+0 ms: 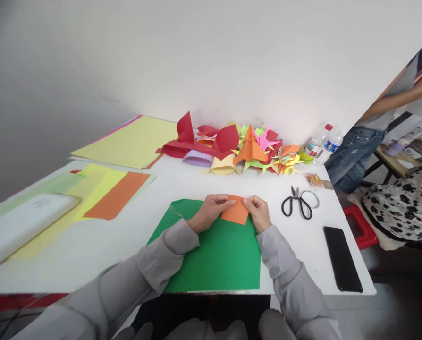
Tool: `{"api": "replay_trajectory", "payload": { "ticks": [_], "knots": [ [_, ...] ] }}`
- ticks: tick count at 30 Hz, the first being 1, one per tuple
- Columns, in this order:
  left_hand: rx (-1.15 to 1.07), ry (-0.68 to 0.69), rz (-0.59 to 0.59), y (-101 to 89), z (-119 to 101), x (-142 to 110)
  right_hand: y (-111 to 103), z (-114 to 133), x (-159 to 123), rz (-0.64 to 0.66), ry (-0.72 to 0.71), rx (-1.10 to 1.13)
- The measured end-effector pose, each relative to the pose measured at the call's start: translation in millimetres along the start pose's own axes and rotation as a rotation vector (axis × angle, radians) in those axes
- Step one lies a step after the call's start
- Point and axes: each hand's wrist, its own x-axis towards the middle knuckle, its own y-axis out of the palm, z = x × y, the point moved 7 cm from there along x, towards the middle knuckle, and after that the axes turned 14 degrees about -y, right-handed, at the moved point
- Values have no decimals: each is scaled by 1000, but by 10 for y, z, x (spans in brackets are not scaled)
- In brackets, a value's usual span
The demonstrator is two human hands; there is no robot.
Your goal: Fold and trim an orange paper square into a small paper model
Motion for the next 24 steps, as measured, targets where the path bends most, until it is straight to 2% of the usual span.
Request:
{"api": "replay_trajectory", "payload": {
  "ticks": [2,6,9,12,17,21,24],
  "knots": [
    [-21,-15,9,4,13,10,11,-10,-3,11,8,-34],
    [-13,-92,89,64,85,44,-93,34,20,-107,-45,-83],
    [20,-96,85,61,95,54,-131,88,32,-155,-78,-91],
    [14,-76,58,26,65,52,-95,115,32,-127,-85,-67],
    [-19,-70,-22,-49,38,57,-25,49,28,-2,-14,-123],
    [33,-90,33,15,78,58,-108,53,43,-68,-39,-195],
    [82,-56,61,49,71,50,-136,61,45,-94,-48,-223]
  ]
}}
